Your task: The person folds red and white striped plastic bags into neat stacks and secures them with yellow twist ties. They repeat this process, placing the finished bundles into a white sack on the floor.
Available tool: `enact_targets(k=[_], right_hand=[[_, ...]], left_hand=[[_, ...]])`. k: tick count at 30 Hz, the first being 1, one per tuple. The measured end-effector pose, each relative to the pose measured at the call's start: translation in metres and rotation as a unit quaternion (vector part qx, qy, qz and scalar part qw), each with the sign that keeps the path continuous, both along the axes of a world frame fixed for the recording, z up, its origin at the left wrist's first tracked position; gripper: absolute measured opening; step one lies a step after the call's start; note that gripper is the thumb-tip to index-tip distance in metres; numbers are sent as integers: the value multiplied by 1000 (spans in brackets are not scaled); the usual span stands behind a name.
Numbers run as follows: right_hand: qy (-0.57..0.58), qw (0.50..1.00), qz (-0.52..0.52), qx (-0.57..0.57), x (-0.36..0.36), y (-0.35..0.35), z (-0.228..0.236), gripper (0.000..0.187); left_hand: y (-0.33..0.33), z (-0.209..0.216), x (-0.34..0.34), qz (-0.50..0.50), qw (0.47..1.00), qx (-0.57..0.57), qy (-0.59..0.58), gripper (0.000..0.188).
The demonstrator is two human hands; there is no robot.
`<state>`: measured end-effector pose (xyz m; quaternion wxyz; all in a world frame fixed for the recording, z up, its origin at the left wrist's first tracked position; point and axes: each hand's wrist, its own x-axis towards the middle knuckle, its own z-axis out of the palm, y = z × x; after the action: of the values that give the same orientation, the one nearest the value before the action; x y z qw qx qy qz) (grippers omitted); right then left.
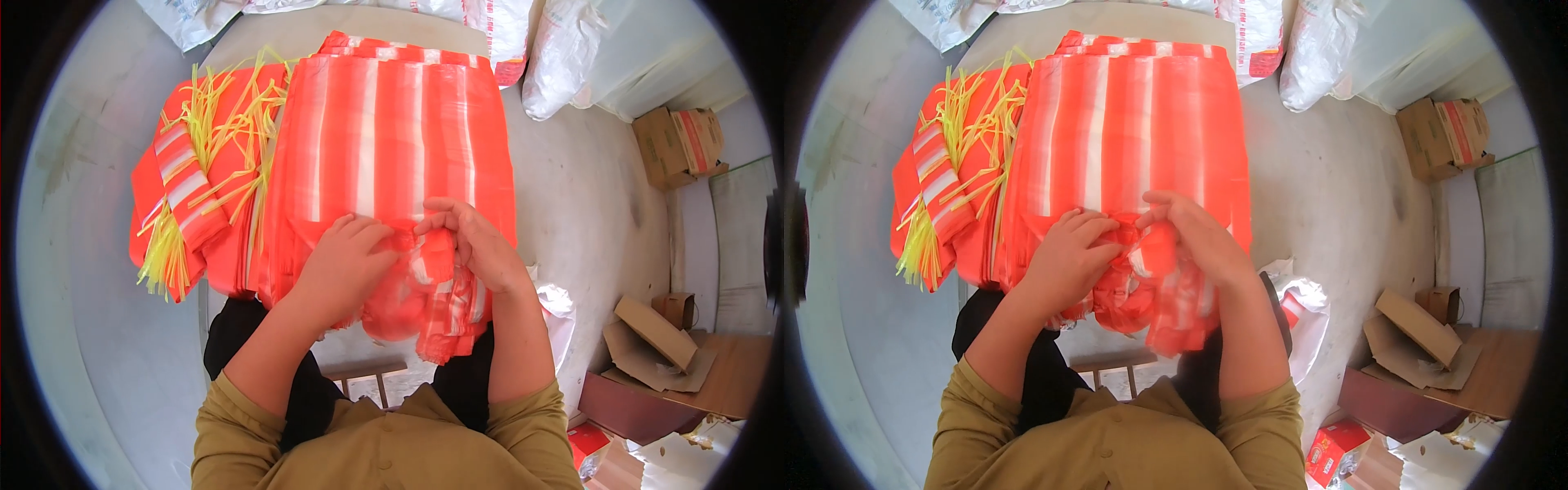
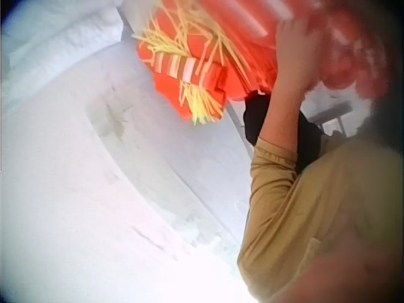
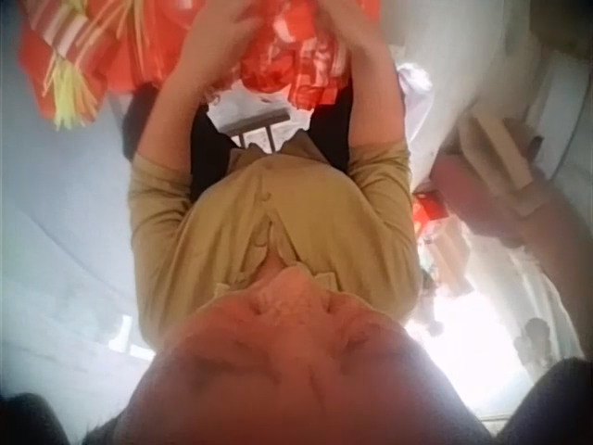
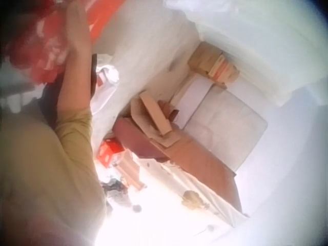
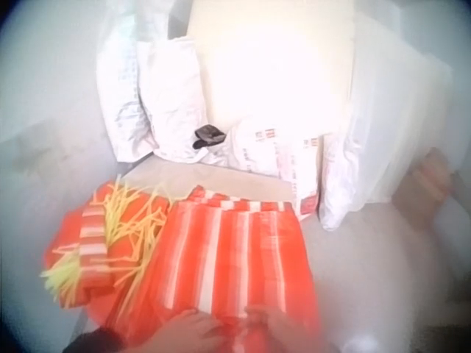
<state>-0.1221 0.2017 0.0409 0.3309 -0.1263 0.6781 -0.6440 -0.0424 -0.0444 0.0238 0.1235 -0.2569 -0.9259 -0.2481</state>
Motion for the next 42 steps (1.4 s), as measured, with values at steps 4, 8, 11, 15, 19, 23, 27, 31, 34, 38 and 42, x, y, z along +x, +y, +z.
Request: enact_targets(k=[4, 8, 11, 15, 19, 23, 27, 31, 34, 38, 42], right_hand=[[-27, 998, -7, -47, -8, 2, -11, 56], [-28, 1000, 4, 3, -7, -3, -1, 59], [-22, 1000, 8, -7, -7, -6, -5, 57], [-39, 999, 6, -29, -5, -10, -5, 61], [-27, 999, 24, -25, -5, -10, -4, 67], [-31, 999, 25, -29, -6, -13, -6, 71], [-47, 997, 15, -53, -6, -16, -5, 71], [-54, 997, -7, -61, -1, -20, 0, 66], [2, 998, -25, -57, -4, -16, 6, 53], [210, 973, -79, 60, -3, -21, -10, 39], [403, 898, -20, 173, 3, -30, -7, 35]], left_hand=[[1, 6, 4, 12, 1000, -1, -29, 26], [0, 6, 11, 24, 997, -20, -67, 27], [0, 8, 14, 23, 996, -30, -85, 27], [1, 11, 16, 23, 995, -37, -95, 27], [2, 13, 18, 27, 995, -44, -83, 31], [2, 10, 19, 31, 995, -42, -82, 31], [2, 6, 19, 34, 995, -43, -81, 36], [3, 7, 20, 41, 995, -39, -86, 37], [3, 12, 20, 45, 994, -33, -91, 37], [4, 13, 20, 48, 995, -33, -85, 38], [7, 15, 19, 53, 996, -13, -73, 37]])
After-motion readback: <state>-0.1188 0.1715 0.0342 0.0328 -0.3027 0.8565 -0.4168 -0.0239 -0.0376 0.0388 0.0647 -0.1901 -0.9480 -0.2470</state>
